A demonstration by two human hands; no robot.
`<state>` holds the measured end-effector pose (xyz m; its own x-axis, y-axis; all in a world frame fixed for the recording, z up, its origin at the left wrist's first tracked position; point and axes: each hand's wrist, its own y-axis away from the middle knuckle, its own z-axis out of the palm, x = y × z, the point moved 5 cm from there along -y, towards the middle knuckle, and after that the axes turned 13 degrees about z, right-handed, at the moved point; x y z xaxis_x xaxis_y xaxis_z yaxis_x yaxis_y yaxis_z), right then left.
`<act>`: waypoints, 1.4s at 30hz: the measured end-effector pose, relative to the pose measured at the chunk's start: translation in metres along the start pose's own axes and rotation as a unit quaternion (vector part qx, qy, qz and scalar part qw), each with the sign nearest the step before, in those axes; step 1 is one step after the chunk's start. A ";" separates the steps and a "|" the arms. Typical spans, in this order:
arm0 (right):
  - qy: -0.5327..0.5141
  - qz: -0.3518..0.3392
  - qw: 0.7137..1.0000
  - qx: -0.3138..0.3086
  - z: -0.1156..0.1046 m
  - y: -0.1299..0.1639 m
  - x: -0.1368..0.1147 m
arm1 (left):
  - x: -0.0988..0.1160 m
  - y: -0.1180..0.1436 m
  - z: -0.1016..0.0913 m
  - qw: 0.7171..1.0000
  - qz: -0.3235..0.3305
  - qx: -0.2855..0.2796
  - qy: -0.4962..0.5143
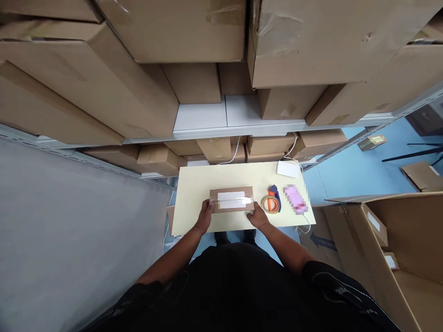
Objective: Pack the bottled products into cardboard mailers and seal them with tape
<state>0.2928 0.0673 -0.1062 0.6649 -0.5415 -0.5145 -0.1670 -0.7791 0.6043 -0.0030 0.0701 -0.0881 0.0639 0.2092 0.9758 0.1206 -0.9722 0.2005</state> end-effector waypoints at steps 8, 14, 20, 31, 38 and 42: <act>-0.039 0.059 0.997 -0.001 0.001 0.008 0.006 | 0.001 0.004 -0.006 1.000 -0.017 -0.008 -0.025; -0.073 0.053 0.996 0.023 -0.012 0.025 0.011 | -0.001 0.000 -0.014 0.999 -0.030 -0.024 -0.025; -0.143 0.035 0.988 0.046 -0.032 0.031 0.006 | 0.002 -0.009 -0.028 0.999 -0.039 -0.020 -0.011; -0.145 -0.002 0.984 0.106 -0.070 0.038 -0.008 | 0.041 -0.030 -0.046 1.000 -0.030 0.002 0.000; -0.155 0.018 0.973 0.172 -0.120 0.024 -0.005 | 0.107 -0.062 -0.022 0.992 0.105 -0.016 -0.061; -0.167 0.019 0.967 0.193 -0.155 0.001 0.007 | 0.146 -0.074 0.022 0.984 0.151 -0.049 -0.079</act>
<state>0.4101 0.1116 -0.0149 0.3917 -0.5937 -0.7029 -0.4891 -0.7815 0.3874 0.0191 0.1752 0.0379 0.2360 -0.0847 0.9680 -0.0230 -0.9964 -0.0816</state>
